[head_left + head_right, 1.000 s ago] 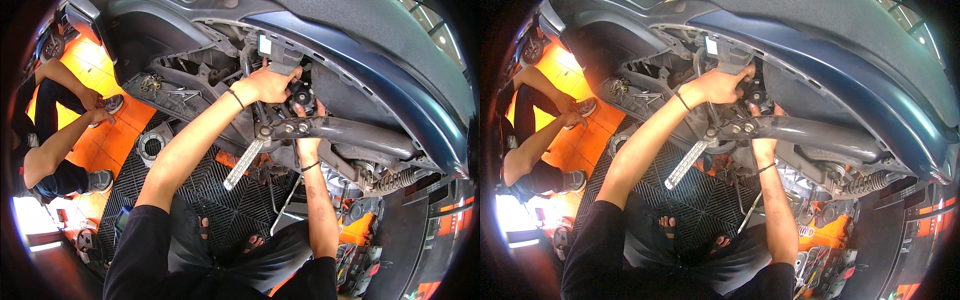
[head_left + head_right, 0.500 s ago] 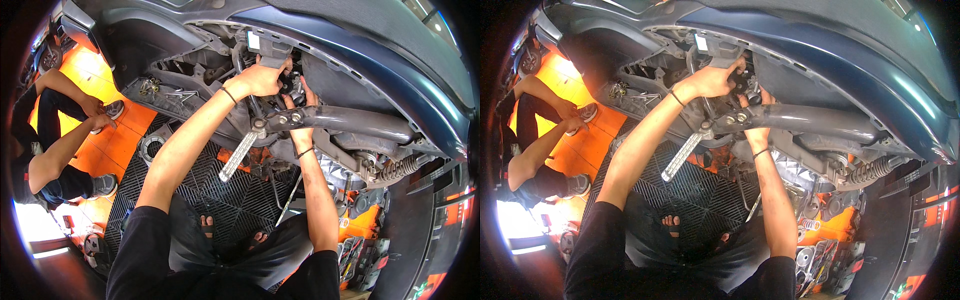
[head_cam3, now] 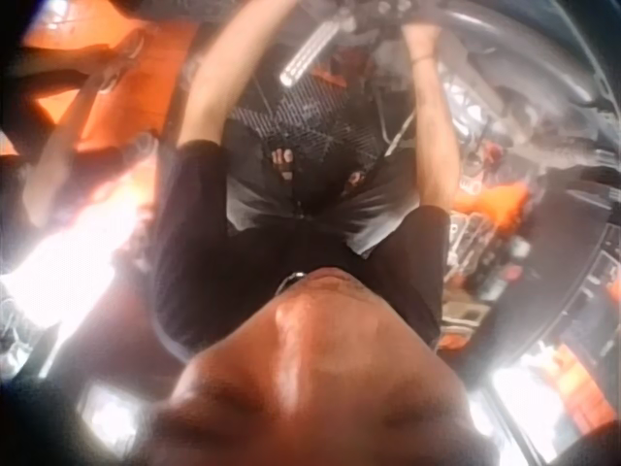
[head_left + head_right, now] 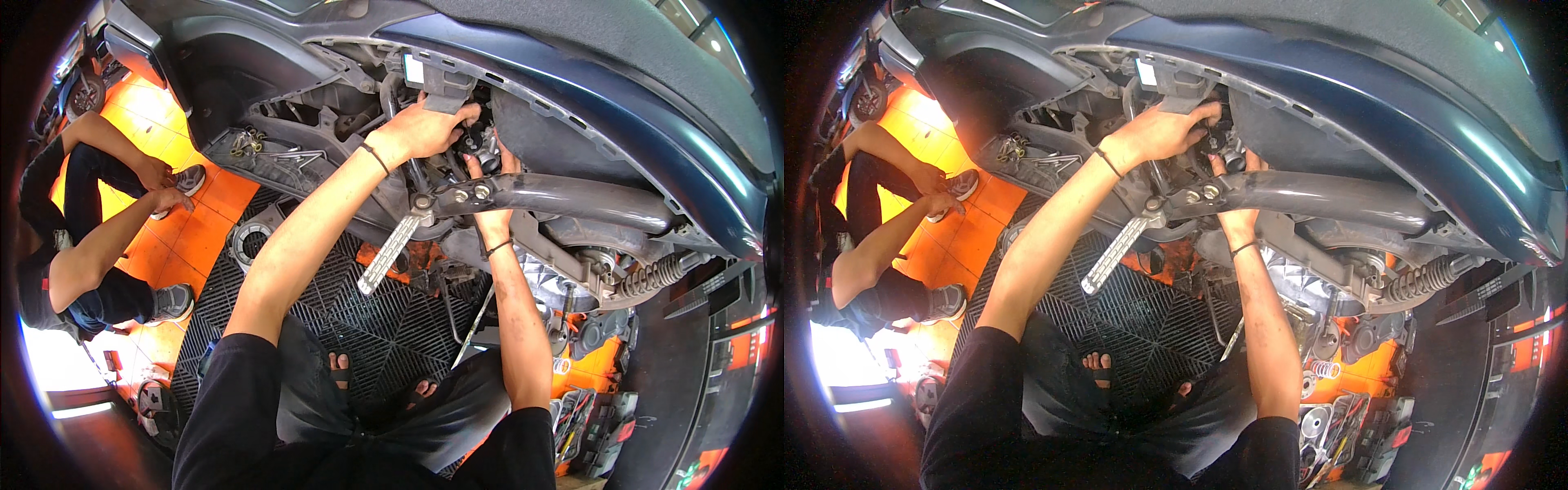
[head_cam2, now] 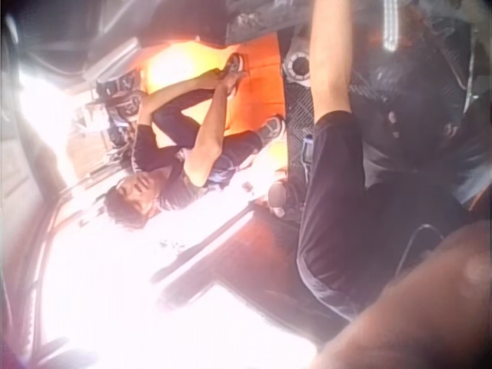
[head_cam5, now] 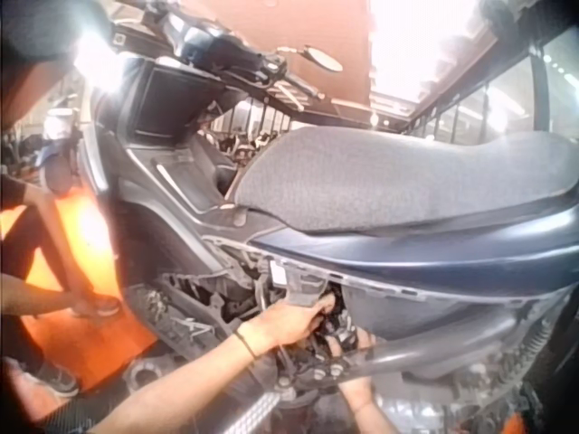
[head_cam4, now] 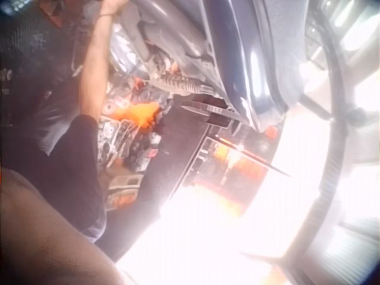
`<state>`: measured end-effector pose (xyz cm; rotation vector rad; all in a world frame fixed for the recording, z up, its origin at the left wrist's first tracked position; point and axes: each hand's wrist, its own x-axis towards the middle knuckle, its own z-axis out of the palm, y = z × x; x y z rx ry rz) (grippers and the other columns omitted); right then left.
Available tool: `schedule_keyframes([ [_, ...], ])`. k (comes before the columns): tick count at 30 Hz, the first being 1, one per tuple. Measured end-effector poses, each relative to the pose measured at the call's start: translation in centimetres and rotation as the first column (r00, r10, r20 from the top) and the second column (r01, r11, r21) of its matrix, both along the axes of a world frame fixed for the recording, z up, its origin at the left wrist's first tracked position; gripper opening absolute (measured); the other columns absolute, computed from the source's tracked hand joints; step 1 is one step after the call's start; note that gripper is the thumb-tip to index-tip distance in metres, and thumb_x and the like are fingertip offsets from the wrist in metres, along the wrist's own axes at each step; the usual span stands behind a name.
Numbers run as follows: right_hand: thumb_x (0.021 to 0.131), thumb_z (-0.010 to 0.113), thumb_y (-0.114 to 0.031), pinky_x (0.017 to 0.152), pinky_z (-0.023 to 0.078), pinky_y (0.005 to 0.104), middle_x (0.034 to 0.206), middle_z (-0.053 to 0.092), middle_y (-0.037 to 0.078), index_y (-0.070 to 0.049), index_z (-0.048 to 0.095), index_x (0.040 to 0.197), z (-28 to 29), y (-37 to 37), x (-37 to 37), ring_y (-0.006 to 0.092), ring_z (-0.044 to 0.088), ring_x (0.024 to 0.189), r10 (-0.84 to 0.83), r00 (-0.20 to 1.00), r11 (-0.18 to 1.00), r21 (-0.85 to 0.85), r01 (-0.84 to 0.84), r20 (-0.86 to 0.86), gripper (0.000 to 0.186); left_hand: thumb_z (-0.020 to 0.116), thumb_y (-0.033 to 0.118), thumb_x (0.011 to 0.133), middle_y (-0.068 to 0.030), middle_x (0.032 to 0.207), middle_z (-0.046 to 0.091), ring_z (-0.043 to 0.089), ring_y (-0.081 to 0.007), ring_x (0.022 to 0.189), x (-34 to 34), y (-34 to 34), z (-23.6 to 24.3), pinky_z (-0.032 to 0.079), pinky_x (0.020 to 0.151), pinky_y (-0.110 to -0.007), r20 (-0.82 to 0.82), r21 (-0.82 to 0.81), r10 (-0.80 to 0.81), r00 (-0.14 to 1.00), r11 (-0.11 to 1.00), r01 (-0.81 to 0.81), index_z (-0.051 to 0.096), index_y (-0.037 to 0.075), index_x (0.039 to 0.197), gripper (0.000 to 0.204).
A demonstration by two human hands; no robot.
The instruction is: The person installs a throttle body into a motorcycle engine compartment by hand and secures it with tools, connecting various cables and connectors.
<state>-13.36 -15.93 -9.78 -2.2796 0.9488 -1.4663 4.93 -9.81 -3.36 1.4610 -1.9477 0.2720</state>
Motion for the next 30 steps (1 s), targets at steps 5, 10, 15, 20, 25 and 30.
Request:
schedule_keyframes([
  [5, 0.079, 0.078, -0.022, 0.096, 0.04, 0.0443, 0.117, 0.058, 0.019, -0.003, 0.057, 0.125, 0.5, 0.4, 0.0, 0.0322, 0.054, 0.109, 0.019, 1.0, 1.0, -0.023, -0.02, -0.022, 0.054, 0.064, 0.011, 0.082, -0.0141, 0.116, 0.06, 0.059, -0.0349, 0.108, 0.3, 0.1, 0.0, 0.049, 0.093, -0.041, 0.039, 0.045, 0.052, 0.998, 0.998, -0.054, 0.063, 0.011, 0.105, 0.023],
  [10, 0.08, 0.077, -0.017, 0.097, 0.041, 0.0411, 0.12, 0.059, 0.017, -0.002, 0.057, 0.127, 0.5, -0.4, -0.9, 0.0283, 0.056, 0.109, 0.059, 0.997, 0.995, 0.087, -0.054, -0.051, 0.053, 0.064, 0.016, 0.08, -0.0137, 0.111, 0.064, 0.061, -0.0325, 0.107, -0.6, 0.6, 0.4, 0.05, 0.092, -0.042, 0.067, 0.137, 0.163, 0.984, 0.976, -0.171, 0.068, 0.011, 0.104, 0.025],
  [15, 0.08, 0.079, -0.02, 0.095, 0.043, 0.0401, 0.12, 0.058, 0.018, 0.001, 0.057, 0.124, 2.2, 0.1, -2.0, 0.0276, 0.058, 0.105, 0.136, 0.982, 0.988, 0.098, -0.123, -0.134, 0.054, 0.064, 0.022, 0.079, -0.0156, 0.105, 0.067, 0.064, -0.0327, 0.102, -2.5, 0.8, 1.6, 0.052, 0.087, -0.042, 0.119, 0.274, 0.249, 0.961, 0.922, -0.273, 0.07, 0.009, 0.107, 0.031],
  [20, 0.078, 0.082, -0.027, 0.092, 0.044, 0.0396, 0.119, 0.056, 0.019, 0.003, 0.058, 0.122, 1.3, -0.4, -2.1, 0.027, 0.058, 0.104, 0.125, 0.991, 0.971, 0.208, -0.114, -0.037, 0.058, 0.057, 0.024, 0.084, -0.0185, 0.108, 0.067, 0.066, -0.0347, 0.098, -1.4, 1.1, 1.8, 0.051, 0.087, -0.043, 0.021, 0.271, 0.152, 0.988, 0.951, -0.152, 0.057, 0.011, 0.126, 0.044],
  [25, 0.079, 0.08, -0.026, 0.093, 0.044, 0.0413, 0.116, 0.059, 0.02, 0.001, 0.058, 0.123, 2.3, 0.3, -1.6, 0.0291, 0.058, 0.105, 0.091, 0.989, 0.992, 0.092, -0.08, -0.114, 0.056, 0.061, 0.015, 0.082, -0.0187, 0.105, 0.063, 0.063, -0.0394, 0.096, 0.2, 0.2, 0.5, 0.051, 0.082, -0.044, -0.094, 0.187, -0.016, 0.995, 0.982, 0.033, 0.04, 0.012, 0.131, 0.053],
  [30, 0.079, 0.079, -0.024, 0.097, 0.042, 0.0438, 0.118, 0.059, 0.021, -0.001, 0.057, 0.126, 2.4, 0.6, -1.3, 0.0315, 0.056, 0.11, 0.082, 0.986, 0.994, 0.089, -0.07, -0.144, 0.057, 0.061, 0.012, 0.081, -0.0179, 0.107, 0.061, 0.061, -0.0398, 0.099, 0.2, 0.3, 0.8, 0.05, 0.082, -0.045, -0.078, 0.224, -0.019, 0.997, 0.974, 0.036, 0.04, 0.01, 0.128, 0.052],
])
